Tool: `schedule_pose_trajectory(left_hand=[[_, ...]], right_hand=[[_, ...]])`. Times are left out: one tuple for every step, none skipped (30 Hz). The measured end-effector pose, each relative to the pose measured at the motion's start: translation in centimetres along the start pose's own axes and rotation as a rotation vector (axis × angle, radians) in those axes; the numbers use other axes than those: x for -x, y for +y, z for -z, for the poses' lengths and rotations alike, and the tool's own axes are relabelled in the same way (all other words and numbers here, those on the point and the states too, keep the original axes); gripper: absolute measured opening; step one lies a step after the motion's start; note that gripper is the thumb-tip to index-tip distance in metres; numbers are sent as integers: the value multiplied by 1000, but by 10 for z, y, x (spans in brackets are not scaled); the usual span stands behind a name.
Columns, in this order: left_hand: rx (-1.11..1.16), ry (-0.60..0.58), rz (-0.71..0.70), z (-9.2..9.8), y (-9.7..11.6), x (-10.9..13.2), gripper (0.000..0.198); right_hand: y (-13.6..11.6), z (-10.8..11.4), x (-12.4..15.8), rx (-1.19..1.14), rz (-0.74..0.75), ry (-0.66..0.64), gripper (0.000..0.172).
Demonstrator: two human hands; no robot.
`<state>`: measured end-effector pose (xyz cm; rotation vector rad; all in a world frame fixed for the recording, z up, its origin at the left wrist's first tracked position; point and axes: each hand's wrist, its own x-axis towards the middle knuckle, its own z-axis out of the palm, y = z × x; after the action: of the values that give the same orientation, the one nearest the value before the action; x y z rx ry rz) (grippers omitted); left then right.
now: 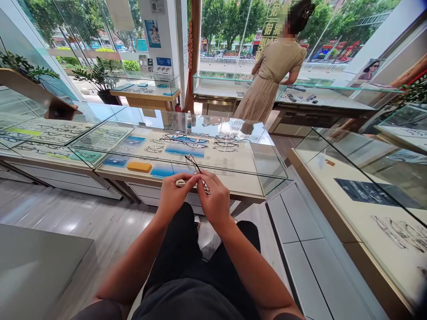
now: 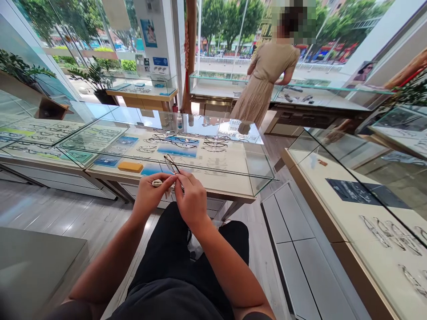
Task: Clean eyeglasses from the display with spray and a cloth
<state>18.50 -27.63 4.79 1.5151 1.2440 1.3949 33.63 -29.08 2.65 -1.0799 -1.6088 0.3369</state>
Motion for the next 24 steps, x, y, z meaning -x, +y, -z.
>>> schedule_pose_trajectory(left_hand=[[7,-6,21,1,-2,-4,44],[14,-13,41,2,-3,-8,48],[18,-24,53,3,-5,-11,50],[15,-39,57,5,-6,-15,51],[2,-53,54,8,-8,-20,52],[-19,-66,47,11,-9,-25,51],[-52,-77,36,16,-9,-32,51],[-96,-79,26,22,-10,-41,50],[-150,-80,15,28,-9,-52,49],[-227,-76,-6,36,-8,-64,46],[-323,-90,-31,43,-7,-79,42],[-428,-104,-54,51,-4,-95,37],[-541,-148,-78,58,-2,-112,33],[-672,-195,-117,64,1,-130,29],[-812,-253,-150,68,3,-148,26],[-958,-309,-172,71,4,-165,26],[-1094,-351,-202,73,4,-180,26],[-1209,-380,-229,73,2,-194,25],[-1297,-415,-245,72,0,-206,25],[-1364,-445,-255,70,-4,-216,26],[-1414,-468,-262,68,-9,-224,27],[-1442,-490,-270,65,-14,-230,28],[-1453,-505,-275,61,-20,-234,28],[-1457,-517,-281,58,-26,-237,29]], right_hand=[[0,-2,-1,-10,-5,2,27],[1,-4,-2,-24,-8,2,27],[1,-6,-2,-40,-9,0,27],[1,-7,-3,-56,-6,-7,27],[2,-8,-4,-74,-4,-18,27],[4,-7,-5,-92,-5,-30,26],[8,-5,-7,-109,-11,-33,26],[15,-2,-11,-123,-21,-22,25],[24,3,-16,-132,-39,1,23],[36,10,-22,-129,-63,49,21],[52,18,-31,-115,-93,104,19],[70,26,-40,-96,-133,144,18],[91,35,-51,-74,-187,159,19],[112,44,-62,-46,-243,161,21],[133,53,-72,-16,-297,142,22],[153,61,-82,-6,-332,131,22],[171,68,-91,-3,-358,120,21],[186,73,-98,0,-385,117,19],[198,78,-103,-3,-410,115,19],[208,80,-107,-8,-429,117,21],[215,82,-109,-16,-443,118,23],[220,82,-110,-28,-452,117,26],[223,82,-110,-40,-456,116,29],[226,82,-109,-52,-458,113,32]])
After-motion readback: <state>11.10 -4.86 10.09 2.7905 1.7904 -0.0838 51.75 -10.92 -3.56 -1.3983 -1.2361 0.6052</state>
